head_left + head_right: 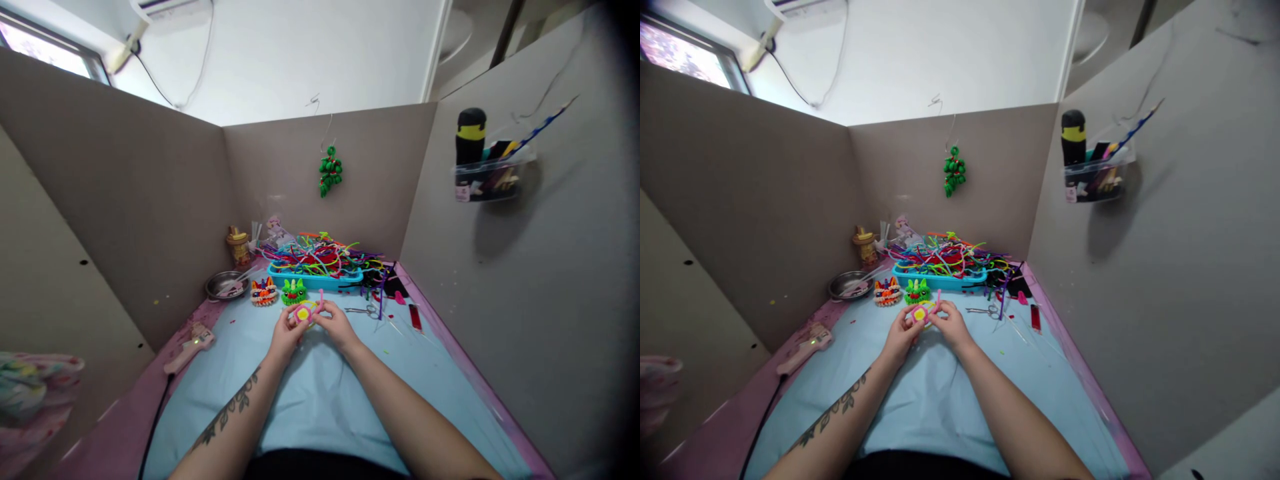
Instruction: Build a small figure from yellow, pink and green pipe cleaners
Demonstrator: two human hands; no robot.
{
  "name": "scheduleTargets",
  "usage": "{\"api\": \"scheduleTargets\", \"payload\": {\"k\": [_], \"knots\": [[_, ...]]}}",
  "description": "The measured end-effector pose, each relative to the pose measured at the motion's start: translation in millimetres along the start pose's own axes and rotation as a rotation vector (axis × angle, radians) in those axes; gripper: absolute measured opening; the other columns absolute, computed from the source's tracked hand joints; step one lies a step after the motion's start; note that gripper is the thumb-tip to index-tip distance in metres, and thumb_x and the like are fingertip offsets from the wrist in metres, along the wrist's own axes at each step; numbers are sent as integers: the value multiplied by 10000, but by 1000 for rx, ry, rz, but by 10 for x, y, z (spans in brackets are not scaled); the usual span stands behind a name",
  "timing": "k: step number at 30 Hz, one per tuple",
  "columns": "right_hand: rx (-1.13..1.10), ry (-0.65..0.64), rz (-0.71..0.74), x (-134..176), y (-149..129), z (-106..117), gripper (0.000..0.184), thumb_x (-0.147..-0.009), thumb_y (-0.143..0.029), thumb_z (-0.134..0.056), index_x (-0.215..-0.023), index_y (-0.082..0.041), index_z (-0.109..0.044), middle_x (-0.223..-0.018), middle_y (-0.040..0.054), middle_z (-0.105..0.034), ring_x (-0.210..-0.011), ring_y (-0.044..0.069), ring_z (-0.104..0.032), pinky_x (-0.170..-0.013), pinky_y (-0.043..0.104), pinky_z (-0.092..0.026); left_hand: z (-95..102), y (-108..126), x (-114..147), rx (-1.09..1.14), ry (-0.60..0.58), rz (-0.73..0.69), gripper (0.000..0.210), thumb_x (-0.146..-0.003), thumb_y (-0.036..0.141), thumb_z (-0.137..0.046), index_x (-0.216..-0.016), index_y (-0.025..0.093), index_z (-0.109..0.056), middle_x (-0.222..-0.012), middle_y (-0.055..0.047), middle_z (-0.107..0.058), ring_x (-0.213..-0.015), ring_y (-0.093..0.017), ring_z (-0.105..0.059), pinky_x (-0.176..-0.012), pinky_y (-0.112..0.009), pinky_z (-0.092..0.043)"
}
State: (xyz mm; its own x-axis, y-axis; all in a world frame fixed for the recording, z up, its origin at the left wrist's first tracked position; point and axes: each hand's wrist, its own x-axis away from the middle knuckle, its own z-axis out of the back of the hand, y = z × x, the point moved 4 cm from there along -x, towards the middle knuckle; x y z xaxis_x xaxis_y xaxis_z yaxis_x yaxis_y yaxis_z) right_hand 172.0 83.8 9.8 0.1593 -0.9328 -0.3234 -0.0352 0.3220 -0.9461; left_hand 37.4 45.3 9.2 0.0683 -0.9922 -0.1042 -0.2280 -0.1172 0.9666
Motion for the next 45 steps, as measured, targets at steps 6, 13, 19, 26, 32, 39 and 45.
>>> {"api": "scheduleTargets", "payload": {"k": [6,13,19,26,32,39,45], "knots": [[20,-32,-16,0,33,-27,233,-683,-400,-631,-656,-170,-611,-1067,77,-504,-1050,221,-491,-857,323,-418,-17,-18,3,-10,-43,-7,632,-615,392,-717,-1143,153,-466,-765,-28,-654,-368,-31,-404,-367,-175,-299],[-7,-28,-10,19,11,-60,263,-671,-410,-632,-616,-163,-563,-1038,80,-490,-992,211,-512,-796,309,-447,3,1,13,-1,-17,3,626,-613,373,-728,-1134,163,-451,-741,-7,-640,-347,-13,-384,-346,-157,-294],[40,-29,19,15,40,-90,218,-691,-381,-617,-653,-171,-576,-1031,71,-511,-988,201,-515,-746,279,-462,13,-1,0,-5,15,-25,580,-585,334,-752,-1065,152,-483,-773,-44,-677,-431,-64,-518,-412,-168,-372],[321,222,256,-26,-227,233,143,-787,-294,-509,-795,-194,-610,-841,55,-555,-808,183,-533,-695,298,-455,67,4,-21,24,89,-3,588,-545,323,-775,-1047,159,-516,-827,-71,-695,-706,-178,-649,-623,-251,-481],[568,145,480,-6,-335,298,243,-813,-172,-463,-1010,-223,-597,-925,64,-586,-882,199,-533,-822,349,-429,-15,20,14,10,-7,-24,576,-531,284,-786,-1021,140,-519,-884,-89,-688,-756,-183,-647,-691,-272,-484],[658,136,538,24,-354,254,250,-817,-151,-454,-980,-229,-626,-898,67,-587,-890,209,-523,-826,362,-433,-64,16,40,3,-83,-3,577,-528,288,-790,-1020,134,-532,-881,-89,-688,-765,-186,-646,-719,-290,-483],[731,94,574,55,-399,222,219,-836,-173,-445,-917,-233,-640,-865,67,-582,-865,206,-515,-790,347,-444,-68,8,44,19,-126,13,573,-538,267,-787,-1036,128,-540,-874,-89,-690,-774,-185,-645,-731,-290,-479]]}}
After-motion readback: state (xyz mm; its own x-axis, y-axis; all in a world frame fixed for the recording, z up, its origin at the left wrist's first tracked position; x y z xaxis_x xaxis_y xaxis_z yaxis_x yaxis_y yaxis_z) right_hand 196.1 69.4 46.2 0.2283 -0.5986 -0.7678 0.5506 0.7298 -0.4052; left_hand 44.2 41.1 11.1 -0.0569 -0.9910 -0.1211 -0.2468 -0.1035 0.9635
